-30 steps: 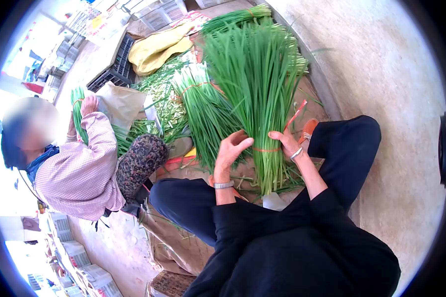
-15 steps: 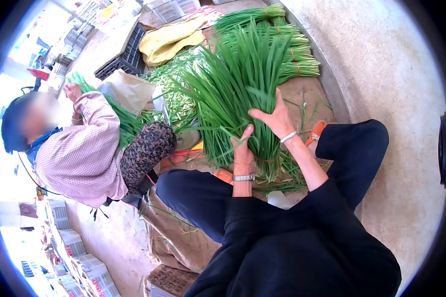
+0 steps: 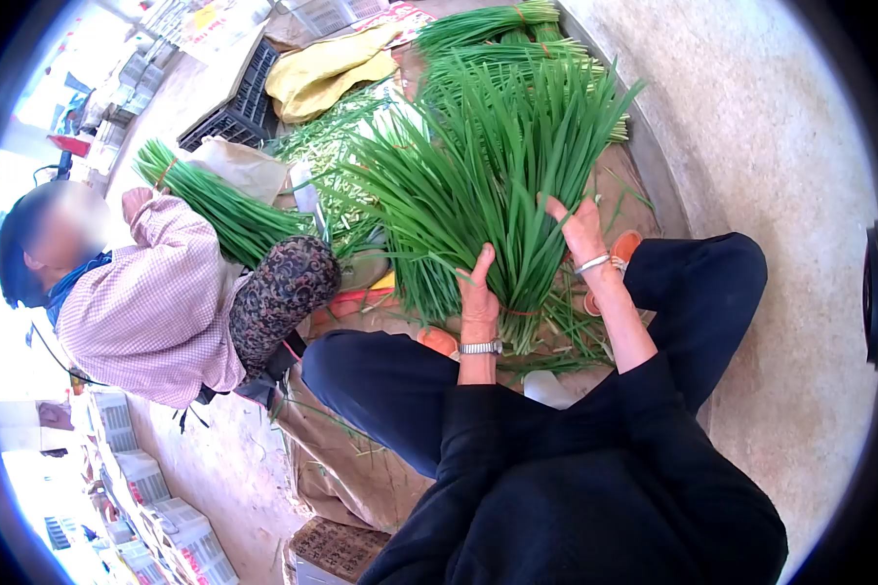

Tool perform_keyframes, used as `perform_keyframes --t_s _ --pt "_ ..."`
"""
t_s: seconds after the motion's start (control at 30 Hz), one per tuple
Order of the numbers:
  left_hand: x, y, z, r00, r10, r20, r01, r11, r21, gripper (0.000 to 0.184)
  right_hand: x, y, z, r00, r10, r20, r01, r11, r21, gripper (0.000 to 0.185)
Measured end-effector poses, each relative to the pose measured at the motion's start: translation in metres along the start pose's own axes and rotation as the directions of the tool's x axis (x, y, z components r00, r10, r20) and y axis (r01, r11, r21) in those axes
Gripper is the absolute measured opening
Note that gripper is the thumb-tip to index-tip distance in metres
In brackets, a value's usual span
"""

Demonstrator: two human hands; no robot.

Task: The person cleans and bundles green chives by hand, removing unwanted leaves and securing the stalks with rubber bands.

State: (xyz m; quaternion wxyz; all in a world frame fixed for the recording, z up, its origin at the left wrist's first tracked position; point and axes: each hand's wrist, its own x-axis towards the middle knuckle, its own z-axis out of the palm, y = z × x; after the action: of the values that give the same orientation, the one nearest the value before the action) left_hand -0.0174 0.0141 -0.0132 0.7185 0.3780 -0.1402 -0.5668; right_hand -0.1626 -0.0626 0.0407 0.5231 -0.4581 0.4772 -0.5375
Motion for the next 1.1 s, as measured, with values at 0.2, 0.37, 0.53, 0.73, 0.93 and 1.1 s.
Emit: perform_keyframes --t_s 0.2,0.37,0.53,0.73,0.93,1.1 --pt "-0.004 -0.006 0.006 0.999 -0.008 0.052 0.010 0.999 -0.038 0.051 -0.002 0.010 -0.008 1.000 0.011 0.013 -0.011 1.000 0.012 0.043" --pt "0.000 -0.009 0.002 0.989 -0.047 0.143 0.054 0.997 -0.049 0.048 -0.012 0.025 -0.016 0.998 0.052 0.027 -0.052 0.999 -0.006 0.042" --pt "-0.003 -0.003 0.012 0.992 -0.051 0.115 0.056 0.998 -0.038 0.045 -0.014 0.010 -0.019 1.000 0.028 0.014 -0.027 0.999 -0.030 0.040" --pt "-0.007 0.008 0.013 0.982 -0.050 0.179 0.061 0.997 -0.053 0.058 -0.012 -0.019 -0.017 0.999 -0.005 0.051 0.004 1.000 0.029 0.037" --pt "-0.006 0.028 0.036 0.947 0.051 0.317 -0.210 0.845 0.492 0.071 -0.029 -0.034 0.006 0.991 -0.029 0.132 0.004 0.983 0.184 0.031" --pt "-0.005 0.035 0.045 0.965 0.203 0.166 -0.257 0.858 0.446 0.050 -0.020 -0.052 0.003 0.983 -0.137 0.126 0.140 0.990 -0.019 0.034"
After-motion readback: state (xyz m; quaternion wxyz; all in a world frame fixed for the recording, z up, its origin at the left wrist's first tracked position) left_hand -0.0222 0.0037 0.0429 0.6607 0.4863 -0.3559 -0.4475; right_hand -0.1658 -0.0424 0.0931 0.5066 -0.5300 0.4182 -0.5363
